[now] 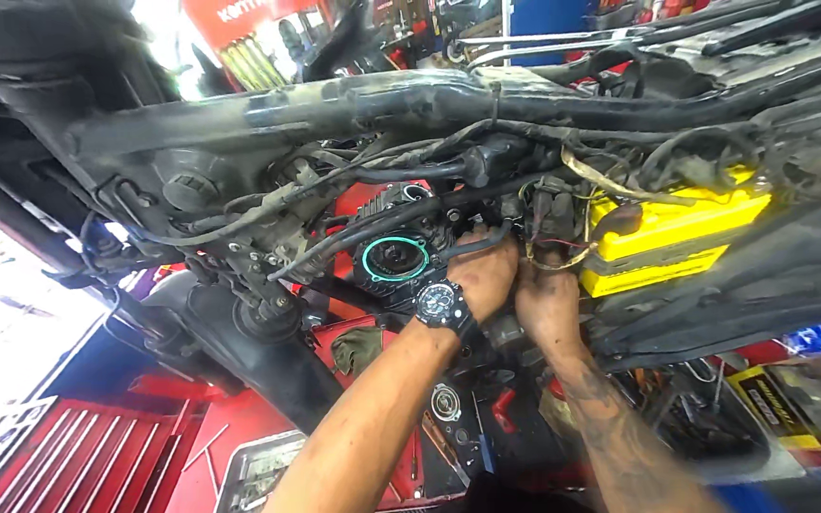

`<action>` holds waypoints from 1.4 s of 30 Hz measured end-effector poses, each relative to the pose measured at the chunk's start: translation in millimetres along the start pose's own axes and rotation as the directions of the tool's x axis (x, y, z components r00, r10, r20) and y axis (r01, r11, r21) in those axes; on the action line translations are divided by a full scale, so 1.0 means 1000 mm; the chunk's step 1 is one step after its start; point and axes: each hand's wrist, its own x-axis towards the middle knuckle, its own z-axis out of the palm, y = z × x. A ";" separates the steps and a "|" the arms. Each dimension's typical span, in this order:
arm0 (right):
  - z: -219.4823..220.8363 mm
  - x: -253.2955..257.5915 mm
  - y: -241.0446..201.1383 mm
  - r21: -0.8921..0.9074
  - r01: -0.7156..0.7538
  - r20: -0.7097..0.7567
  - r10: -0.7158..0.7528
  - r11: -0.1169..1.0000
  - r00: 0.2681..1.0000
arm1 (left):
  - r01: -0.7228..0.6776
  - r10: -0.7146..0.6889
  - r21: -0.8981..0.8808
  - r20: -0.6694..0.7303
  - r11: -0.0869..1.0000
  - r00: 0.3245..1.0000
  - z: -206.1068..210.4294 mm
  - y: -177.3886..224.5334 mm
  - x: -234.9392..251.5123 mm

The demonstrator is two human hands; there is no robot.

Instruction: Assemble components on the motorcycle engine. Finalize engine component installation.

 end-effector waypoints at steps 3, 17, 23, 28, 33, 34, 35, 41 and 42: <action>0.000 -0.006 -0.007 -0.119 0.030 -0.070 -0.038 0.992 0.997 | -0.048 0.048 0.013 -0.023 0.999 0.999 0.002 -0.003 0.001; -0.004 0.004 -0.004 0.272 -0.125 0.002 0.129 0.954 0.992 | -0.128 0.131 -0.041 0.083 0.991 0.988 -0.011 -0.015 0.005; -0.008 -0.002 -0.008 -0.112 -0.033 -0.028 0.029 0.993 0.999 | -0.159 0.159 0.023 -0.017 0.987 0.987 0.000 -0.009 0.011; -0.001 0.002 0.000 -0.113 0.060 -0.155 -0.077 0.992 0.985 | -0.142 0.146 0.106 -0.030 0.984 0.989 -0.002 -0.004 0.007; -0.005 0.004 -0.002 0.156 -0.070 0.031 0.066 0.985 0.997 | -0.098 0.099 -0.023 0.047 0.995 0.994 -0.004 -0.012 0.008; -0.005 0.004 -0.002 0.167 -0.073 0.042 0.067 0.983 0.997 | -0.081 0.084 -0.045 0.070 0.996 0.994 -0.005 -0.012 0.009; -0.006 0.004 -0.002 0.155 -0.067 0.045 0.061 0.986 0.997 | -0.061 0.064 -0.048 0.070 0.997 0.995 -0.006 -0.010 0.007; -0.004 -0.004 0.001 -0.121 0.072 -0.097 -0.084 0.990 0.992 | -0.041 0.044 0.036 -0.090 0.999 0.995 -0.003 0.000 -0.001; -0.003 -0.003 0.000 -0.146 0.072 -0.121 -0.090 0.987 0.989 | -0.060 0.065 0.058 -0.085 0.997 0.994 -0.003 -0.001 -0.001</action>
